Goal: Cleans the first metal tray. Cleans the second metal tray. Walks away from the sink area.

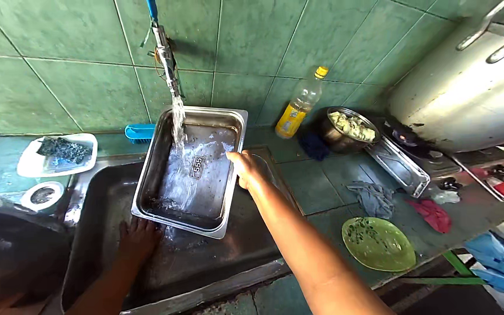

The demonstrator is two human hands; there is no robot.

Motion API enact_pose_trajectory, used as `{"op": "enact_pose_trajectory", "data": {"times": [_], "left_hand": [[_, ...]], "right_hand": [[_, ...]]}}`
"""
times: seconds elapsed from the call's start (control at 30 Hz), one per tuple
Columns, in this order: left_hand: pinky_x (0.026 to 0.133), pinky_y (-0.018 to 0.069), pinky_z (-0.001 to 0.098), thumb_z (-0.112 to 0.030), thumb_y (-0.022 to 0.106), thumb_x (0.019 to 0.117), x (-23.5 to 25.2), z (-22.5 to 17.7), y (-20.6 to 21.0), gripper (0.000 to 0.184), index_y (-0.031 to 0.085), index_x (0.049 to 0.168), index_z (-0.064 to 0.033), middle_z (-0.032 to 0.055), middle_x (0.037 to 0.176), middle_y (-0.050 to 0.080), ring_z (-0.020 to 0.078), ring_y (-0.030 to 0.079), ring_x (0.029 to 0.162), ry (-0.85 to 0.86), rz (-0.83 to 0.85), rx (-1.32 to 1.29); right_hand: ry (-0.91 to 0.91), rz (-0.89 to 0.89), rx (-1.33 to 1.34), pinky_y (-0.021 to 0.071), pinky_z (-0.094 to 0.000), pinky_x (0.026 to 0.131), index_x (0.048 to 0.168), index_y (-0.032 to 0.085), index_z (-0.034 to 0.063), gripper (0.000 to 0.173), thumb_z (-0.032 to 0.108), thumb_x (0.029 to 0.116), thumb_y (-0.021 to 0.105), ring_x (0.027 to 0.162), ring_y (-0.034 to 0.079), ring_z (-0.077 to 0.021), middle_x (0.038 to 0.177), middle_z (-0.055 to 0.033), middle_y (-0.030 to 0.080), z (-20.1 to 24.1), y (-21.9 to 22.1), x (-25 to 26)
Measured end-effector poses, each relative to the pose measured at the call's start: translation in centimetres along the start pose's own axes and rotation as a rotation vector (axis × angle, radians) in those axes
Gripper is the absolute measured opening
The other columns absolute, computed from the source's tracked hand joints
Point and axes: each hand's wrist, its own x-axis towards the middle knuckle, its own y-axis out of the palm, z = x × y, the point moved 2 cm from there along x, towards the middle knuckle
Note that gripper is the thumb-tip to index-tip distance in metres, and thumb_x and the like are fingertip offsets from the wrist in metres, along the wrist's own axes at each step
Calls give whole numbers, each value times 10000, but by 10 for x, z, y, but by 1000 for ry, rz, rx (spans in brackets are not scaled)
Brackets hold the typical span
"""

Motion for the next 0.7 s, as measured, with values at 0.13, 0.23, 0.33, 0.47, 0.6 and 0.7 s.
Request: {"op": "enact_pose_trajectory", "data": {"times": [0.13,0.23,0.33,0.47,0.6,0.7], "left_hand": [[1202,94,728,-195,543,1048,14,6,-9,494,485,1495,9,296,1602,356,490,194,1542,-152,-158,-188],[1109,415,615,-74,585,1024,1,-4,-33,374,561,1357,95,321,1365,588,450,556,1316,-325,-402,-703],[892,555,457,-363,197,1146,-23,-21,-53,533,536,1372,-19,160,1195,658,237,656,1044,-516,-539,-1629],[898,581,432,-508,294,1107,-41,-29,-54,553,504,1411,-97,84,1195,672,175,673,1056,-463,-491,-1877],[862,567,468,-176,645,1014,-45,-2,-45,356,574,1280,50,204,1123,657,254,666,972,-634,-451,-1391],[853,554,488,-135,658,986,-50,18,-53,341,580,1265,45,209,1129,650,271,653,977,-659,-427,-1318]], "right_hand": [[15,3,38,504,-502,942,1235,558,-42,315,207,1045,588,1141,591,-305,1229,-230,595,-5,4,-1],[52,-3,128,541,-496,896,1266,559,-21,313,193,1039,585,1073,629,-299,1185,-218,622,-18,4,-7],[184,-51,256,530,-540,896,1325,546,20,368,232,1029,598,1108,614,-321,1236,-208,618,-48,12,-38],[276,29,513,574,-418,791,1331,524,2,332,210,1073,549,941,661,-253,1104,-184,652,-109,39,-78],[308,248,386,611,-469,882,1443,423,3,525,223,1028,657,1063,703,-296,1236,-212,659,-123,26,-83],[30,-38,-58,496,-477,1069,1496,412,-2,776,210,873,821,1302,564,-298,1425,-222,556,-109,-2,-60]]}}
